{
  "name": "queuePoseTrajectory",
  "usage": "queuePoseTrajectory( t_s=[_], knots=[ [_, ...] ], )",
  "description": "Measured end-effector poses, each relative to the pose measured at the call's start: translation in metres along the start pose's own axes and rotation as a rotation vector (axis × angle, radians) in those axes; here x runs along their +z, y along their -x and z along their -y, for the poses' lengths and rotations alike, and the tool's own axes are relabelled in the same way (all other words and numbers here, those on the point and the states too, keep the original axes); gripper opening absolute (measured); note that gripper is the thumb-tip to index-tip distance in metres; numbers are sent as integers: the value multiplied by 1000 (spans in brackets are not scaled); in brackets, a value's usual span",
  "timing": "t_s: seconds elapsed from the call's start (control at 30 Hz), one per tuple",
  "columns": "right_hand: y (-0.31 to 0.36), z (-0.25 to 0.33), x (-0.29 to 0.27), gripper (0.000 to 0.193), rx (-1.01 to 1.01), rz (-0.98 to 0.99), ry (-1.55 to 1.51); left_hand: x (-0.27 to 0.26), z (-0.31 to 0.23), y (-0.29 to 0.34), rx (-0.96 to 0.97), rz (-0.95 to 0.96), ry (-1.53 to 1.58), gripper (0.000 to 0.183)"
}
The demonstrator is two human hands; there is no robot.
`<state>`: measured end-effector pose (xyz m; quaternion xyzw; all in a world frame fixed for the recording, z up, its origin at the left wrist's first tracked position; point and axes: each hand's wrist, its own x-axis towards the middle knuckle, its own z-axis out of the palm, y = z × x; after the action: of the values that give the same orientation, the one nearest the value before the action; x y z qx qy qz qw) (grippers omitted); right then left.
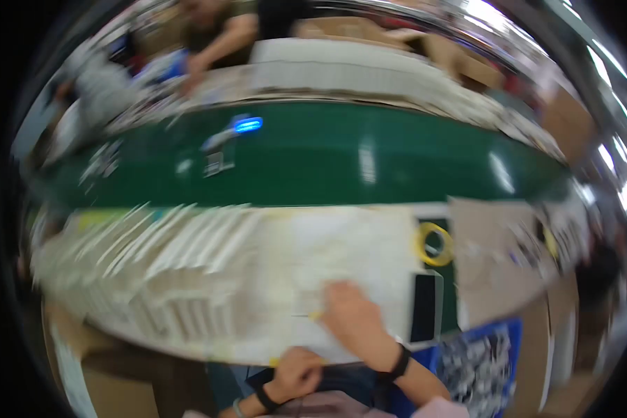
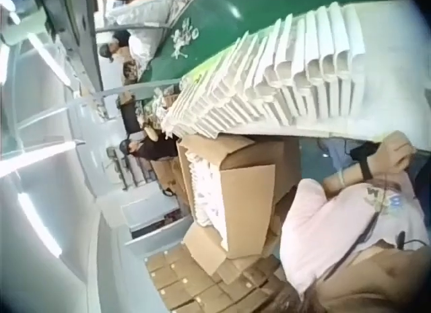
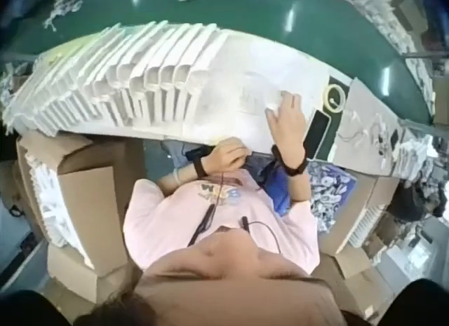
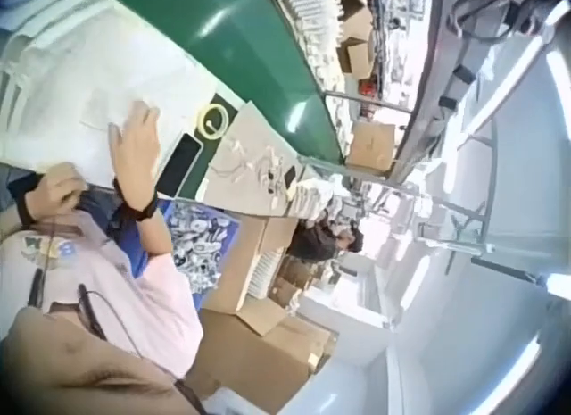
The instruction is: The person picks up a motor assembly from a blue bin, places it into a plastic housing, and secures the internal components by hand. They then press a control panel into the housing and pass the assembly to another worker.
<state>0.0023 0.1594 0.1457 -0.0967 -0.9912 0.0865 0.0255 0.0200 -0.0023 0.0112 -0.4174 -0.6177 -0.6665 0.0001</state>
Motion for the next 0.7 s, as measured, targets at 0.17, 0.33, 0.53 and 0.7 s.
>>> queuePoseTrajectory(
  t_s=[0.17,0.33,0.53,0.7],
  knots=[
    [146,27,38,46,627,-800,-236,-114,21,37,-170,-233,-211,16],
    [297,34,154,66,1019,-245,-144,-3,29,15,-47,712,217,16],
    [294,8,190,33,1220,-208,-212,90,80,66,-736,867,219,21],
    [327,34,171,28,1181,-615,-42,155,70,54,-1058,772,265,41]
  ],
)
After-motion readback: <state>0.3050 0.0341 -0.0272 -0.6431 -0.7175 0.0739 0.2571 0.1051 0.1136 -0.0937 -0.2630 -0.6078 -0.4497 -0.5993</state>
